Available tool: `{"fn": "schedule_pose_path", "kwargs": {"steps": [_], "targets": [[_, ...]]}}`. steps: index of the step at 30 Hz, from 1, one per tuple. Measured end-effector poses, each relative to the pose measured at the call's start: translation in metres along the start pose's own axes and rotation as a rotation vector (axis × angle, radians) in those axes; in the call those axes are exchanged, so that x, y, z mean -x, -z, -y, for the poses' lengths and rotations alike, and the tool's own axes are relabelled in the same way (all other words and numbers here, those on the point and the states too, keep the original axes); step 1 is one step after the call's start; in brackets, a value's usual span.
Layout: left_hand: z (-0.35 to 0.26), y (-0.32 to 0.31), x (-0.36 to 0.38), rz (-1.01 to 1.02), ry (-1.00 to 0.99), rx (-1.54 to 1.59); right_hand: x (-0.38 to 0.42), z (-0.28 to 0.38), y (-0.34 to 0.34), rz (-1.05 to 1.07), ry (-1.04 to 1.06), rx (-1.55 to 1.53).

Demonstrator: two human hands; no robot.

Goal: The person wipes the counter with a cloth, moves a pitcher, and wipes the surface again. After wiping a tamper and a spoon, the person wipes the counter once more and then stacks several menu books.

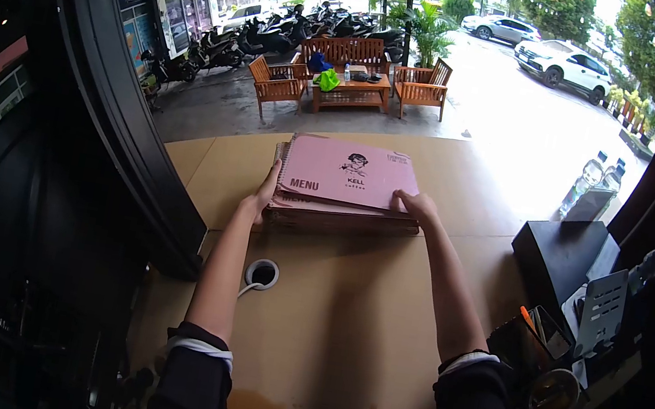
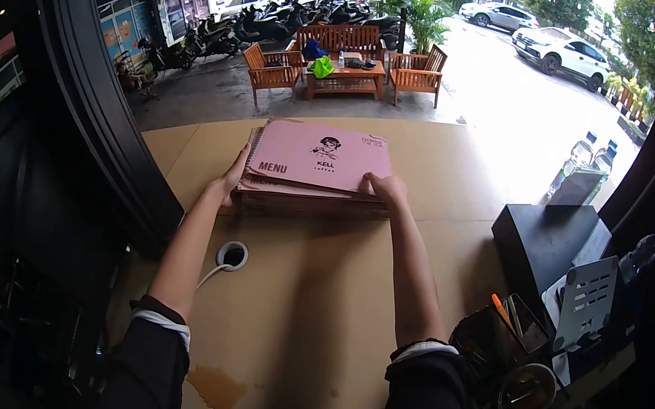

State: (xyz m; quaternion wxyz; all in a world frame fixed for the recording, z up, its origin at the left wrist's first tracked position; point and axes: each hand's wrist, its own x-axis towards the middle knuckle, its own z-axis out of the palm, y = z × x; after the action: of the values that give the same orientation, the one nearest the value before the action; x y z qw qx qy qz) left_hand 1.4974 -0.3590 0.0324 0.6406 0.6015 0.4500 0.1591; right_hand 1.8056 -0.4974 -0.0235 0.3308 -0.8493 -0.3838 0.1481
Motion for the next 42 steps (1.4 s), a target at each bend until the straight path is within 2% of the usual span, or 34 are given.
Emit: {"fn": "schedule_pose_path", "kwargs": {"steps": [1, 2, 4, 7, 8, 9, 12, 15, 17, 19, 20, 22, 26, 27, 28, 30, 31, 33, 34, 35, 37, 38, 40, 42], "targets": [[-0.005, -0.006, 0.012, -0.138, 0.005, -0.050, 0.002, 0.000, -0.001, -0.047, -0.011, -0.024], [0.000, -0.001, 0.001, -0.137, 0.003, -0.049, 0.004, 0.001, 0.001, -0.048, -0.010, -0.024], [0.022, 0.015, -0.032, 0.043, 0.003, 0.039, 0.014, -0.003, 0.006, 0.026, -0.057, -0.070], [0.027, 0.013, -0.026, 0.124, -0.018, 0.066, 0.036, 0.000, 0.017, 0.003, -0.094, -0.068], [0.028, 0.008, -0.016, 0.300, -0.056, 0.245, 0.041, -0.002, 0.019, -0.005, -0.096, -0.070], [0.025, 0.005, -0.009, 0.308, -0.059, 0.240, 0.045, -0.005, 0.022, -0.016, -0.068, -0.045], [0.023, -0.003, 0.009, 0.137, -0.146, 0.086, 0.057, -0.012, 0.027, -0.021, -0.056, -0.024], [0.028, -0.007, 0.018, 0.268, -0.052, 0.206, 0.065, -0.017, 0.030, -0.009, -0.034, 0.002], [0.026, -0.014, 0.029, 0.255, -0.020, 0.293, 0.067, -0.023, 0.026, -0.003, -0.001, 0.033], [0.013, -0.030, 0.057, 0.112, -0.225, 0.280, 0.069, -0.032, 0.020, -0.040, 0.029, -0.002], [0.015, -0.028, 0.057, 0.109, -0.226, 0.279, 0.074, -0.035, 0.020, -0.038, 0.031, -0.004], [0.015, -0.021, 0.055, 0.246, -0.087, 0.297, 0.083, -0.036, 0.021, -0.060, 0.070, -0.223], [0.033, -0.021, 0.066, 0.334, -0.079, 0.376, 0.089, -0.040, 0.024, -0.102, -0.009, -0.271], [0.037, -0.026, 0.075, 0.396, -0.057, 0.438, 0.095, -0.036, 0.033, -0.035, -0.044, -0.264], [0.043, -0.027, 0.079, 0.368, -0.074, 0.419, 0.099, -0.030, 0.041, 0.033, -0.078, -0.255], [0.054, -0.022, 0.089, 0.238, -0.100, 0.274, 0.097, -0.028, 0.040, -0.026, -0.114, -0.254], [0.056, -0.020, 0.090, 0.227, -0.097, 0.276, 0.097, -0.028, 0.039, -0.082, -0.156, -0.249], [0.065, -0.015, 0.076, 0.246, -0.015, 0.250, 0.100, -0.025, 0.042, -0.005, -0.136, -0.194], [0.070, -0.010, 0.067, 0.149, -0.006, 0.031, 0.102, -0.023, 0.045, 0.016, -0.127, -0.136], [0.065, -0.014, 0.072, 0.144, -0.004, 0.035, 0.103, -0.020, 0.047, 0.035, -0.118, -0.079], [0.050, -0.027, 0.090, 0.115, -0.052, -0.147, 0.104, -0.016, 0.047, 0.083, -0.100, -0.027], [0.051, -0.032, 0.086, 0.228, -0.025, -0.020, 0.104, -0.015, 0.044, 0.042, -0.074, -0.012], [0.058, -0.036, 0.086, 0.230, -0.053, 0.098, 0.105, -0.014, 0.038, 0.000, -0.046, 0.009], [0.057, -0.047, 0.090, 0.226, -0.083, 0.211, 0.095, -0.021, 0.020, -0.186, 0.053, 0.139]]}}
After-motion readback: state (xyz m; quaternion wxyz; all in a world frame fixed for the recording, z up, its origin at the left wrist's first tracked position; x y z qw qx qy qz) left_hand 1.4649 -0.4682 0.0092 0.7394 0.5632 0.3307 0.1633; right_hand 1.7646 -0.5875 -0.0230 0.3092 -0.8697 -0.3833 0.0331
